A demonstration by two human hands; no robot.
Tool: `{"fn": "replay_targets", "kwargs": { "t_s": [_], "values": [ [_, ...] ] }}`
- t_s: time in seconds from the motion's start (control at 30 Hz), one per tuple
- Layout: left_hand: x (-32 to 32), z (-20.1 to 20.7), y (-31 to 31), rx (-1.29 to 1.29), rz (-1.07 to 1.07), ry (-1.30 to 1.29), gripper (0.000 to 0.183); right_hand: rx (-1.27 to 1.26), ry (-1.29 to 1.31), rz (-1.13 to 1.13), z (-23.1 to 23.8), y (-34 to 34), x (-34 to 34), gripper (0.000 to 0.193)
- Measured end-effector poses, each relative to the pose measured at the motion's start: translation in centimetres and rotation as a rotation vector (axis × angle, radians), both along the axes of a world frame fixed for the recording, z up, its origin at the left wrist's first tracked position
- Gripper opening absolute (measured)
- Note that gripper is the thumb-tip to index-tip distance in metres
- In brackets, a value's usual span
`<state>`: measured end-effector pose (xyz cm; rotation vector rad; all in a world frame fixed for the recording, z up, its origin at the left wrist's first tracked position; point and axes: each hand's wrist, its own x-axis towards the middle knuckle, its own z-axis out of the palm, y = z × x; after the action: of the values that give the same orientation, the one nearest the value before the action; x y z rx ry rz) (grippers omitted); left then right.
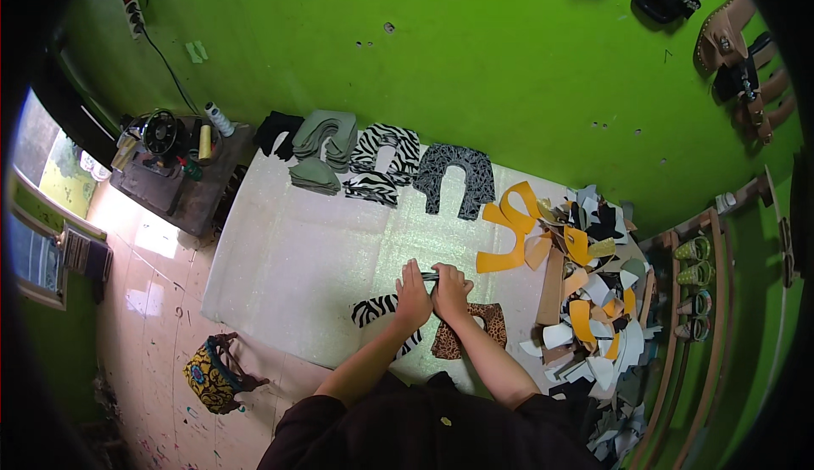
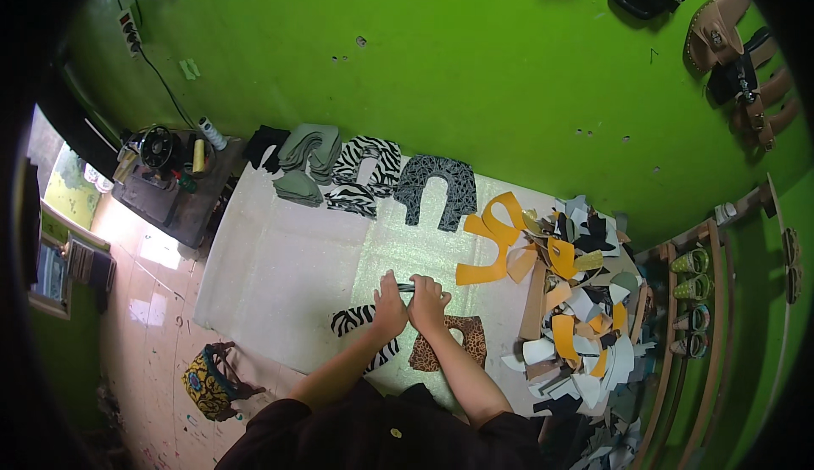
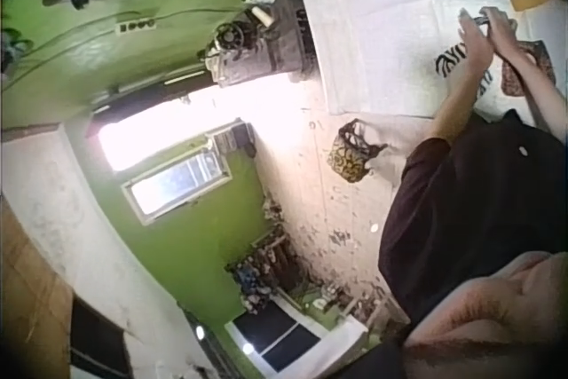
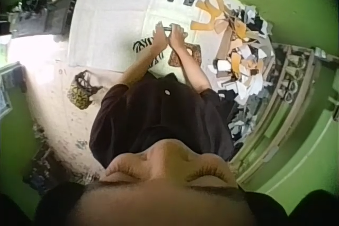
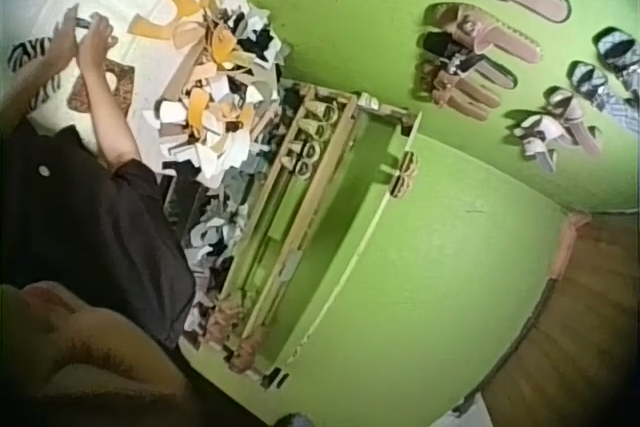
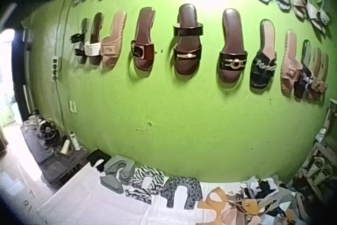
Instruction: Sorting and organizing various cut fabric pieces by pattern and shape on a work table.
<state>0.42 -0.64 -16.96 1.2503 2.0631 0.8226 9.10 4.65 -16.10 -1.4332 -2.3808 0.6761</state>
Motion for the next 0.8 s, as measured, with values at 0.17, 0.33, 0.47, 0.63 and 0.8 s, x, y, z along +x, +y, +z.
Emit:
{"fn": "replay_targets", "kwargs": {
  "t_s": [0.17,0.33,0.47,0.63,0.8],
  "values": [
    [-0.6,-1.4,0.5,0.002,-0.021,0.038,0.063,-0.001,0.016,-0.018,-0.1,0.2,0.0,0.039],
    [-1.2,-0.5,0.1,0.176,-0.044,0.162,0.034,0.02,-0.008,0.099,-0.2,0.4,0.7,0.036],
    [-2.6,-0.5,-0.4,0.244,-0.058,0.304,0.017,0.158,-0.012,0.092,0.1,-0.1,0.2,0.033],
    [-5.1,0.1,0.3,0.243,-0.125,0.282,0.022,0.093,-0.03,0.102,0.8,1.1,-0.7,0.027],
    [-12.2,4.6,3.0,0.415,-0.019,-0.124,0.037,-0.036,0.256,-0.107,3.1,4.6,-5.4,0.023]
  ]
}}
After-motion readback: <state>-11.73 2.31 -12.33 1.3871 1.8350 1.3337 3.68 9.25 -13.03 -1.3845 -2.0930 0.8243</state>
